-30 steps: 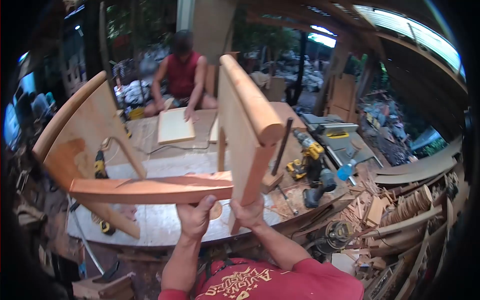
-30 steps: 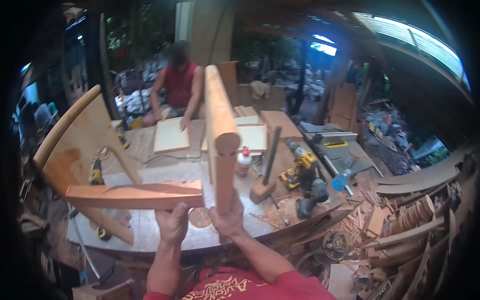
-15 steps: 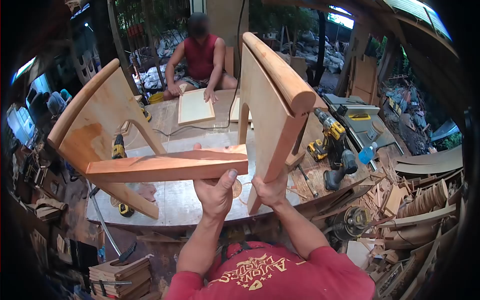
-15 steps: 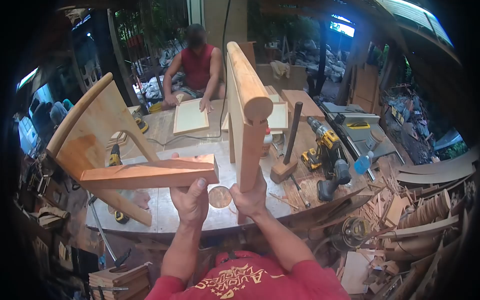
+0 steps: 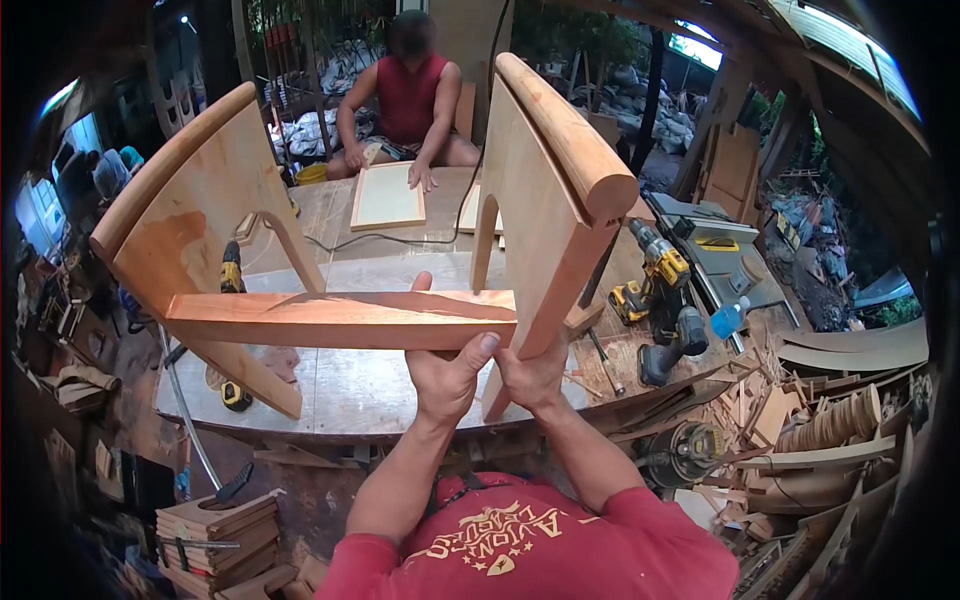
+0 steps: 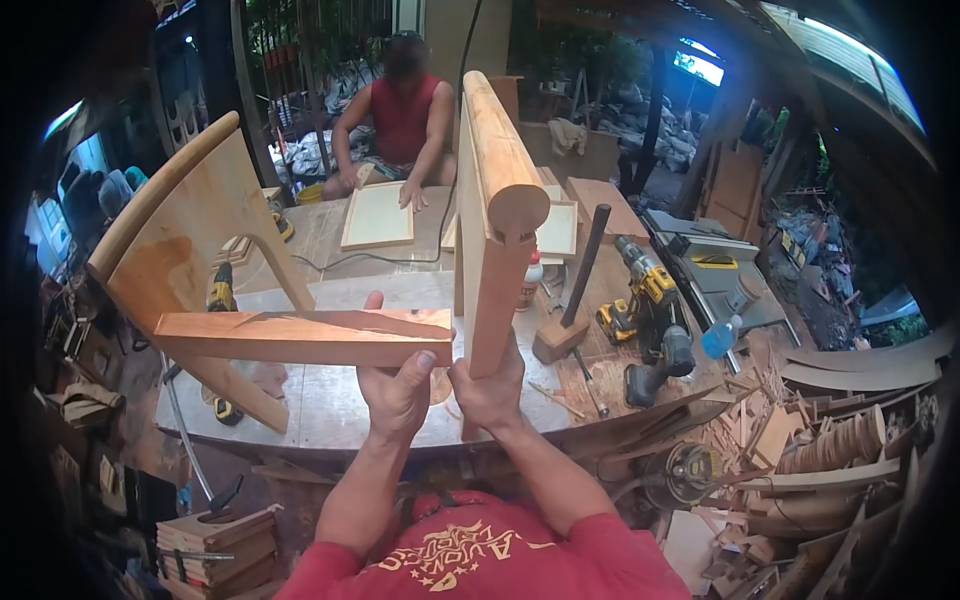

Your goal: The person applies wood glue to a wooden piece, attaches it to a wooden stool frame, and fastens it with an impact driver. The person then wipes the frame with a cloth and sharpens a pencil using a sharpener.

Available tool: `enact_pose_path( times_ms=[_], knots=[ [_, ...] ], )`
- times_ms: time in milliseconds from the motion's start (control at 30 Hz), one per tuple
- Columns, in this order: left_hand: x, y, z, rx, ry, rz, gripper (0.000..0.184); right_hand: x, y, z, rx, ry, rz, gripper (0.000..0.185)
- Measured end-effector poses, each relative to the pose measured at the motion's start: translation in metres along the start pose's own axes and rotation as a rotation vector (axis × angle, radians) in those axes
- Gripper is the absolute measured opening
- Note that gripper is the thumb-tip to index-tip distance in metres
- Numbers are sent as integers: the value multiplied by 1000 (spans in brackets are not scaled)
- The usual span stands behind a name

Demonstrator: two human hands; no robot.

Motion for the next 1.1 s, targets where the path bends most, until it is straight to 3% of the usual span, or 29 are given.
enact_pose_path(
  times_ms=[433, 567, 1100],
  knots=[
    [-8, -3, -2, -122, 71, -50, 117, -2, 7, -7, 39, -38, -61, 45],
    [-4, 6, -2, -114, 60, -27, 121, 2, 8, -9, -31, 49, -1, 43],
    [-1, 8, -7, -91, 27, 13, 122, 7, 14, -26, 2, 74, 12, 36]
  ],
)
Point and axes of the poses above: each hand's wrist, its own x-axis away from the middle knuckle, its own y-axis out of the palm, z = x × y, the point moved 2 cm from there along -x, towards the middle knuckle, and after that the axes turned 14 degrees about -x, right-handed, at the moved point
